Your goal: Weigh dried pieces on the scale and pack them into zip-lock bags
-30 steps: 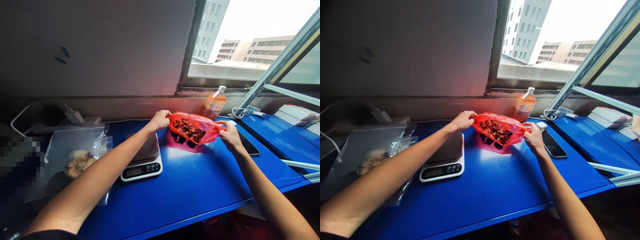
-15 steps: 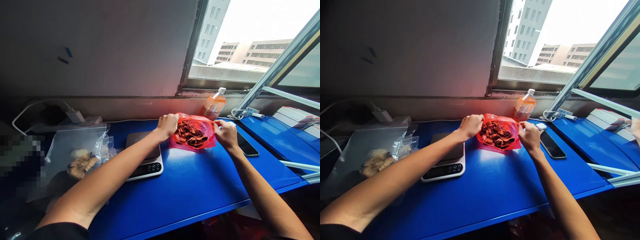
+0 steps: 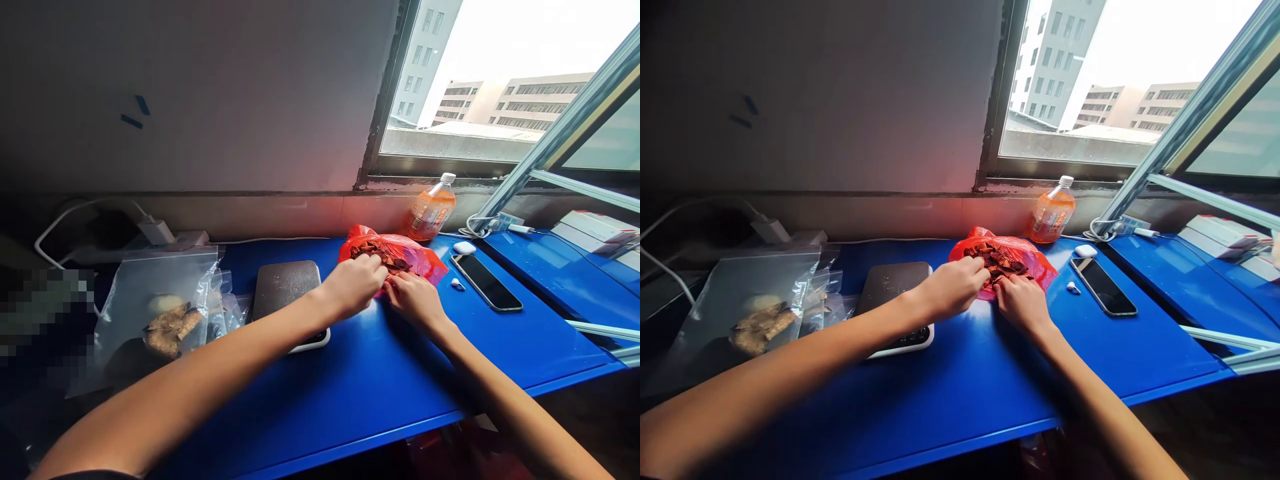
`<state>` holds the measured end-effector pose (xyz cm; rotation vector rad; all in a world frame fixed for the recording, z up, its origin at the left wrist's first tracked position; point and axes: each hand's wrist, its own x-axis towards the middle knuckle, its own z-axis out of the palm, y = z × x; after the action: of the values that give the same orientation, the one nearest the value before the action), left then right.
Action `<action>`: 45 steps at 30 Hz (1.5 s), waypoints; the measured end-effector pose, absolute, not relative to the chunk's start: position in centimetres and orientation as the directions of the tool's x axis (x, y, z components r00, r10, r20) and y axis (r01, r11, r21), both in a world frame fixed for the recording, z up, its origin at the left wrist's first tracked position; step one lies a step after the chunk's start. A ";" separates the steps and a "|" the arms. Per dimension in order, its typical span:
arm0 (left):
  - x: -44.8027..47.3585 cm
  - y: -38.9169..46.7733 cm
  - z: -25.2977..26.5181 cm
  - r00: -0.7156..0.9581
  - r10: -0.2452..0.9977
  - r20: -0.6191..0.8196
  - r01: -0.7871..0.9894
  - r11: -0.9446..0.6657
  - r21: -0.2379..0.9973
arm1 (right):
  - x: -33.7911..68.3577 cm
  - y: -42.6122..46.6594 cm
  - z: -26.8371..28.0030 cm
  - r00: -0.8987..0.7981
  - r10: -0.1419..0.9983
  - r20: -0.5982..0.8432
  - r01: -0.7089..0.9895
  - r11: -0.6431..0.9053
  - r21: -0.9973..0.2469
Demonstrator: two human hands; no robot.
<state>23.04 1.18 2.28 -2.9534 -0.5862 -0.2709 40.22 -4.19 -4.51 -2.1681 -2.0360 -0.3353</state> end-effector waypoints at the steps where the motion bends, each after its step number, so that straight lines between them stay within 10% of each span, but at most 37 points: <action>1: 23.3 0.6 1.9 0.926 0.342 0.162 0.358 -0.930 -0.086 | 40.3 -4.0 -4.3 0.052 0.971 0.234 0.997 -0.062 0.038; 9: 24.9 -1.5 0.3 0.874 0.484 -0.028 0.483 -0.874 -0.049 | 40.8 -2.6 -3.5 -0.103 0.979 0.176 0.979 0.131 -0.155; 31: 24.9 -2.2 -0.9 0.778 0.619 -0.107 0.621 -0.784 -0.016 | 38.9 -2.5 -1.8 -0.112 0.994 -0.014 0.994 0.112 0.011; 38: 25.1 -2.5 -0.7 0.727 0.668 -0.158 0.667 -0.742 -0.063 | 37.4 -0.3 -1.2 -0.358 0.933 0.028 0.901 0.353 -0.253; 45: 25.1 -2.4 -0.3 0.737 0.649 -0.192 0.650 -0.757 -0.062 | 37.6 1.1 -1.8 -0.034 0.992 0.118 0.993 0.046 -0.106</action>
<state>25.08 -2.43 -0.30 -2.9355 -1.0980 0.3193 37.60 1.11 -1.80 -2.0662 -2.1510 -0.0072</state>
